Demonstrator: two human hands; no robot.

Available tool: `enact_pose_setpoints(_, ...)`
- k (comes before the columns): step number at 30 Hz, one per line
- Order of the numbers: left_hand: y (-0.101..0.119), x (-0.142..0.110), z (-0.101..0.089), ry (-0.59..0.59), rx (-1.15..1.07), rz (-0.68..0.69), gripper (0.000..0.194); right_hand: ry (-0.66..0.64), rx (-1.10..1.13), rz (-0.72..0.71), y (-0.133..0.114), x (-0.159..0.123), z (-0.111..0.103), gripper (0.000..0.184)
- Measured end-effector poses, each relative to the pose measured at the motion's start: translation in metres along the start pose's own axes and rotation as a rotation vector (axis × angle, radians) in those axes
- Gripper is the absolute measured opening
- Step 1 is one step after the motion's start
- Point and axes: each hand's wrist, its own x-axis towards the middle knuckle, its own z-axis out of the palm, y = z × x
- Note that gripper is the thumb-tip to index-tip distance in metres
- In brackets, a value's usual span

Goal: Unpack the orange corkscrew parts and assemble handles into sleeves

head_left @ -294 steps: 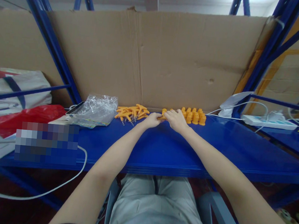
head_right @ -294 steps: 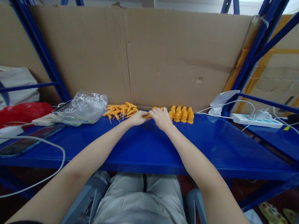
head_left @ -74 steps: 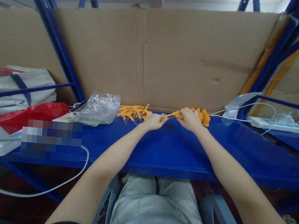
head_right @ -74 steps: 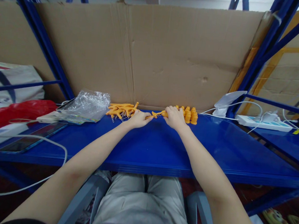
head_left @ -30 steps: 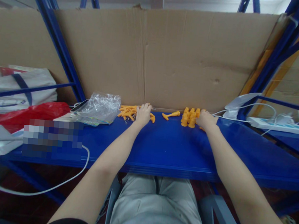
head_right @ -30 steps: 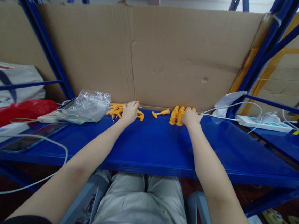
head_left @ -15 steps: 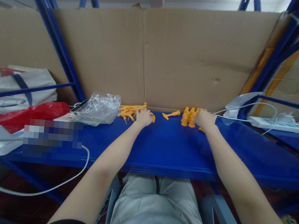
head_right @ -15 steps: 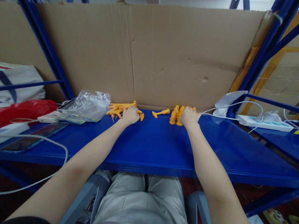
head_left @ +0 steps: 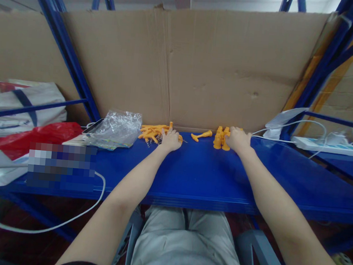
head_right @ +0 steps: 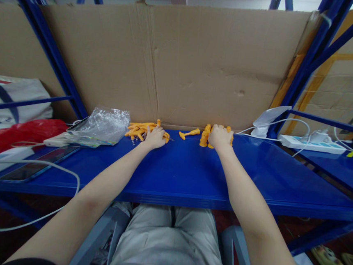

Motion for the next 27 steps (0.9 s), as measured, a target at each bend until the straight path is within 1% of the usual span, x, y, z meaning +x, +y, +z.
enact_pose_setpoints(3,0.002,0.000,0.000,-0.011,-0.010,0.011,0.047,0.048,0.015,-0.061,-0.005,-0.003,0.000,0.035)
enact_pose_setpoints(6,0.004,0.000,-0.001,-0.017,-0.029,0.031,0.049,0.066,0.044,-0.139,-0.012,-0.005,0.003,0.033)
enact_pose_setpoints(9,0.006,-0.001,-0.002,-0.002,-0.053,0.068,0.049,0.053,0.135,-0.315,-0.019,-0.004,0.012,0.032)
enact_pose_setpoints(12,0.009,-0.002,-0.003,-0.009,-0.047,0.112,0.049,-0.013,0.283,-0.532,-0.028,-0.004,0.027,0.036)
enact_pose_setpoints(14,0.010,-0.002,-0.003,-0.018,-0.035,0.134,0.048,-0.060,0.353,-0.620,-0.037,-0.003,0.038,0.040)
enact_pose_setpoints(17,0.011,-0.001,-0.002,-0.015,-0.030,0.162,0.046,-0.068,0.373,-0.624,-0.050,-0.002,0.049,0.048)
enact_pose_setpoints(21,0.012,0.000,0.000,-0.006,-0.046,0.206,0.044,-0.071,0.326,-0.527,-0.065,0.006,0.052,0.056)
enact_pose_setpoints(25,0.012,0.001,0.002,-0.021,-0.044,0.228,0.042,-0.159,0.261,-0.420,-0.077,0.019,0.050,0.058)
enact_pose_setpoints(27,0.012,0.002,0.002,-0.032,-0.040,0.241,0.041,-0.204,0.249,-0.385,-0.083,0.025,0.052,0.057)
